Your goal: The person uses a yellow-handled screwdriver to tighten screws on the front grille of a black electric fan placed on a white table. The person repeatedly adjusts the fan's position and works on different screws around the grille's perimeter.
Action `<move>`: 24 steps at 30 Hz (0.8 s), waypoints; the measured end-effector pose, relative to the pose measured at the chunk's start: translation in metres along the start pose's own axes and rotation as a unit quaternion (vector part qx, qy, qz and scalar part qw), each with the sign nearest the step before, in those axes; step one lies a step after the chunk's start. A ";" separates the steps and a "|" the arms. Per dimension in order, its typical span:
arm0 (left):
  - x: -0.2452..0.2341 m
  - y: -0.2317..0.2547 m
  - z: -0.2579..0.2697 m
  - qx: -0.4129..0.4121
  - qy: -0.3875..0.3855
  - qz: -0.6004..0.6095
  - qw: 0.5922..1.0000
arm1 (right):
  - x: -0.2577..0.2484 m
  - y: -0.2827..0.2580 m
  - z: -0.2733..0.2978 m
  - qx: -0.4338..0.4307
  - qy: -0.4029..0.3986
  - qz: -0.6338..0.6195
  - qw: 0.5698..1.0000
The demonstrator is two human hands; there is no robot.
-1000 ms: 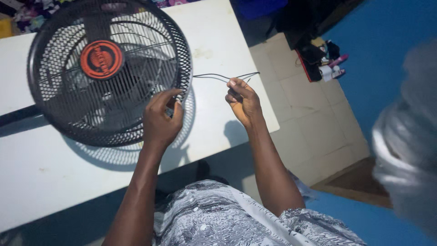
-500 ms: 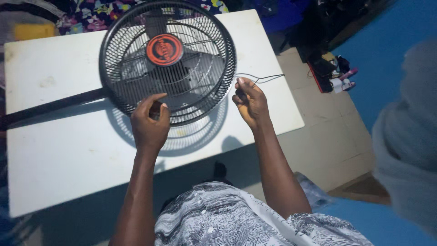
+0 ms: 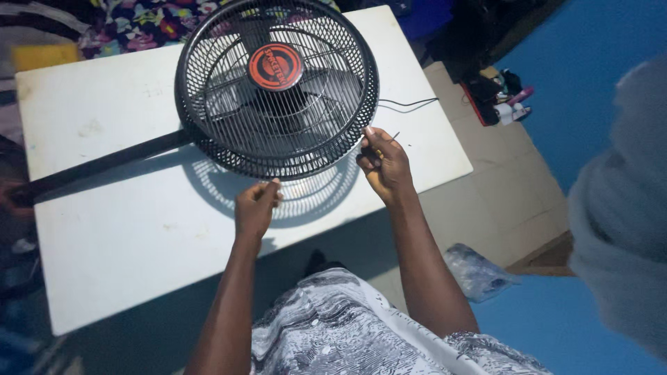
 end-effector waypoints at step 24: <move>0.046 -0.028 -0.023 -0.127 -0.001 0.153 0.980 | -0.049 0.008 -0.019 0.024 0.115 0.110 0.987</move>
Point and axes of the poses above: each hand's wrist, its own z-axis away from the middle knuckle, its own x-axis out of the palm, y = z × x, the point moved 4 cm from there along -z, towards the middle knuckle, and after that the axes turned 14 degrees about z, right-handed, at the moved point
